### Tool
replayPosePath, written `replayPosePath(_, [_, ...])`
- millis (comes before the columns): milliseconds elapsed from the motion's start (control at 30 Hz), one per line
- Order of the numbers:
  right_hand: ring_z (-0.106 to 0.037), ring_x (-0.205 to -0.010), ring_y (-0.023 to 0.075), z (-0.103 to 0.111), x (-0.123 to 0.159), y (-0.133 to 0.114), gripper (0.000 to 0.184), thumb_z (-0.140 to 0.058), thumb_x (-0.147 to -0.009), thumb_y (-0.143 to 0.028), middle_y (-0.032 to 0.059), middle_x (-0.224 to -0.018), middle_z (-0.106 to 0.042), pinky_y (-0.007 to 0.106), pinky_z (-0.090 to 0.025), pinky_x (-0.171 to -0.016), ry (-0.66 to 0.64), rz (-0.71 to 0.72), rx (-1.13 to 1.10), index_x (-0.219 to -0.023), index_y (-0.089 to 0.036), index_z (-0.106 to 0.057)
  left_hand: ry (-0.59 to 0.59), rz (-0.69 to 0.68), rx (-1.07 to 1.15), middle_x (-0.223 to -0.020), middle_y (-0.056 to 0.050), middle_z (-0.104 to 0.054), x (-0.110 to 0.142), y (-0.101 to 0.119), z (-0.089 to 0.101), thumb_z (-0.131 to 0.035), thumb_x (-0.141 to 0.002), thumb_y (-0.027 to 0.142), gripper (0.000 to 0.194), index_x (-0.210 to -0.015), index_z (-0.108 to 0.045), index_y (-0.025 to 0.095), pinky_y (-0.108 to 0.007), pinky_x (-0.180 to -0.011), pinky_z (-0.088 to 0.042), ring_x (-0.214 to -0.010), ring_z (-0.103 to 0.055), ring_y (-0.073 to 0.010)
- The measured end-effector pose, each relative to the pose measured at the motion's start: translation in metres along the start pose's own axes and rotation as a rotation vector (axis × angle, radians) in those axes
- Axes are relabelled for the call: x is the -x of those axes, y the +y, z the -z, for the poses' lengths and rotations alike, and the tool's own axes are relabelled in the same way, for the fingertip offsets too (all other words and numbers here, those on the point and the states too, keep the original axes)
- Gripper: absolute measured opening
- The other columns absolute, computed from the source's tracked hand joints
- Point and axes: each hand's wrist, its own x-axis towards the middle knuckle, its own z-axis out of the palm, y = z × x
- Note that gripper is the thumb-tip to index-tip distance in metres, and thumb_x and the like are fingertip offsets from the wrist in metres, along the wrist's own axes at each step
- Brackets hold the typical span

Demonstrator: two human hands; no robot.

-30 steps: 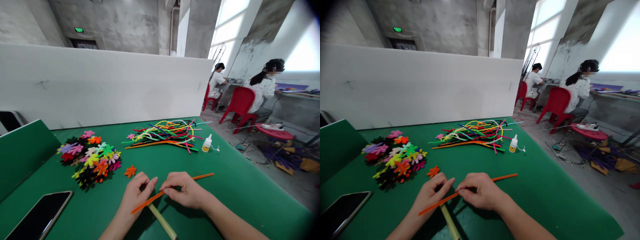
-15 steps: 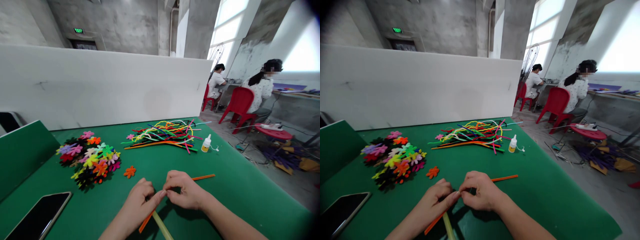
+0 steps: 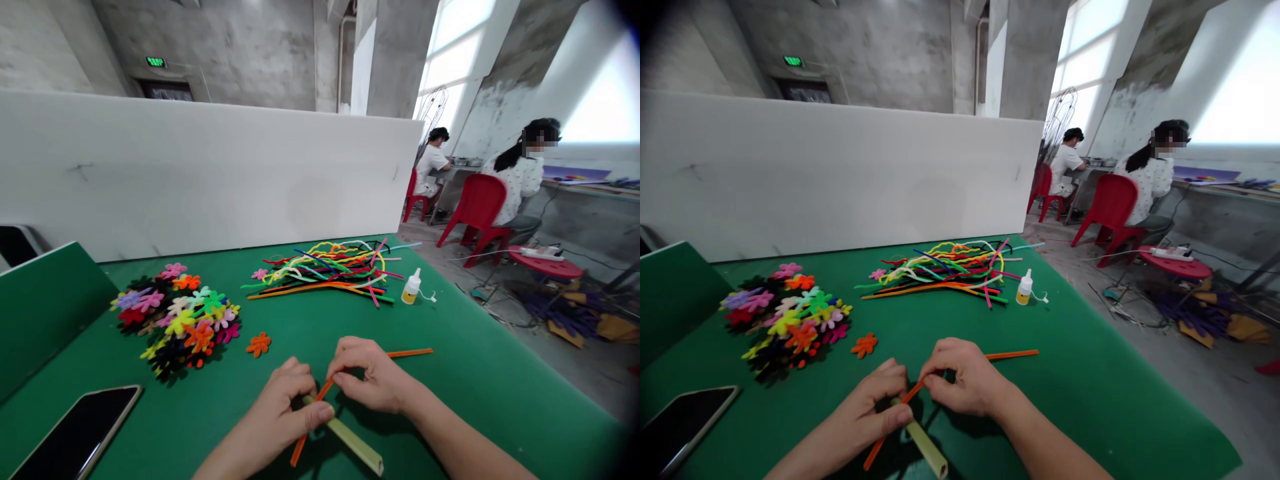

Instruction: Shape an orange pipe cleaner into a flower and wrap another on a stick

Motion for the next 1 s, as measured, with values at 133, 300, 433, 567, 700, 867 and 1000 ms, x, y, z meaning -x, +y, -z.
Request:
replayPosePath(133, [-0.051,-0.069,0.0125,-0.002,0.0,0.0,0.025,-0.042,-0.082,-0.013,0.0031,-0.075,-0.058,0.023,-0.04,-0.063,0.0,-0.002,-0.071,-0.097,-0.018,-0.061,0.198,0.008,0.035,-0.052,0.004,-0.037,-0.004,-0.006,-0.006,-0.035,-0.072,0.062,0.049,-0.048,-0.037,0.019,-0.029,-0.064,-0.033,-0.058,-0.039,-0.0147])
replayPosePath(300, [-0.049,-0.067,0.0124,-0.012,0.002,-0.003,0.044,-0.052,-0.074,-0.015,0.0037,-0.085,-0.055,0.022,-0.041,-0.061,-0.051,-0.024,-0.176,-0.117,-0.021,-0.048,0.472,0.085,-0.042,-0.052,0.002,-0.04,-0.004,-0.013,-0.009,-0.039,-0.076,0.051,0.042,-0.048,-0.042,0.019,-0.027,-0.056,-0.032,-0.058,-0.041,-0.0156])
replayPosePath(433, [-0.044,-0.058,0.0096,-0.025,0.001,-0.008,0.045,-0.059,-0.071,-0.027,0.0026,-0.085,-0.052,0.021,-0.04,-0.053,-0.056,-0.067,-0.343,-0.115,-0.019,-0.05,0.587,0.122,-0.111,-0.05,0.002,-0.041,-0.003,-0.016,-0.009,-0.04,-0.078,0.046,0.041,-0.048,-0.044,0.019,-0.027,-0.055,-0.032,-0.055,-0.041,-0.0148])
replayPosePath(567, [-0.05,-0.067,0.0127,-0.036,-0.003,-0.011,0.03,-0.044,-0.083,-0.037,0.004,-0.08,-0.056,0.024,-0.042,-0.062,0.216,-0.189,-0.547,-0.097,-0.016,-0.06,0.618,0.143,-0.237,-0.05,0.001,-0.044,-0.004,-0.012,-0.014,-0.043,-0.077,0.046,0.039,-0.048,-0.047,0.02,-0.027,-0.054,-0.031,-0.056,-0.041,-0.0159])
replayPosePath(700, [-0.048,-0.059,0.0121,-0.033,-0.005,-0.008,0.032,-0.043,-0.083,-0.04,0.0021,-0.065,-0.053,0.023,-0.041,-0.056,0.317,-0.282,-0.542,-0.081,-0.014,-0.062,0.513,0.133,-0.244,-0.057,-0.001,-0.05,-0.005,-0.001,-0.019,-0.036,-0.083,0.039,0.035,-0.059,-0.053,0.019,-0.029,-0.059,-0.032,-0.06,-0.045,-0.0173])
replayPosePath(867, [-0.041,-0.056,0.0108,-0.014,-0.007,0.001,0.032,-0.045,-0.082,-0.039,0.0,-0.061,-0.047,0.023,-0.035,-0.054,0.306,-0.286,-0.456,-0.067,-0.013,-0.058,0.296,0.116,0.037,-0.066,0.0,-0.055,0.0,0.008,-0.017,-0.033,-0.084,0.04,0.034,-0.073,-0.058,0.02,-0.032,-0.071,-0.034,-0.069,-0.049,-0.0176])
replayPosePath(1000, [-0.031,-0.047,0.008,-0.009,-0.006,0.006,0.033,-0.046,-0.08,-0.039,-0.0042,-0.051,-0.036,0.02,-0.024,-0.045,0.264,-0.392,-0.638,-0.066,-0.012,-0.057,0.196,0.312,0.519,-0.075,-0.003,-0.062,0.002,0.005,-0.012,-0.031,-0.083,0.046,0.043,-0.074,-0.062,0.017,-0.031,-0.073,-0.038,-0.075,-0.053,-0.0189])
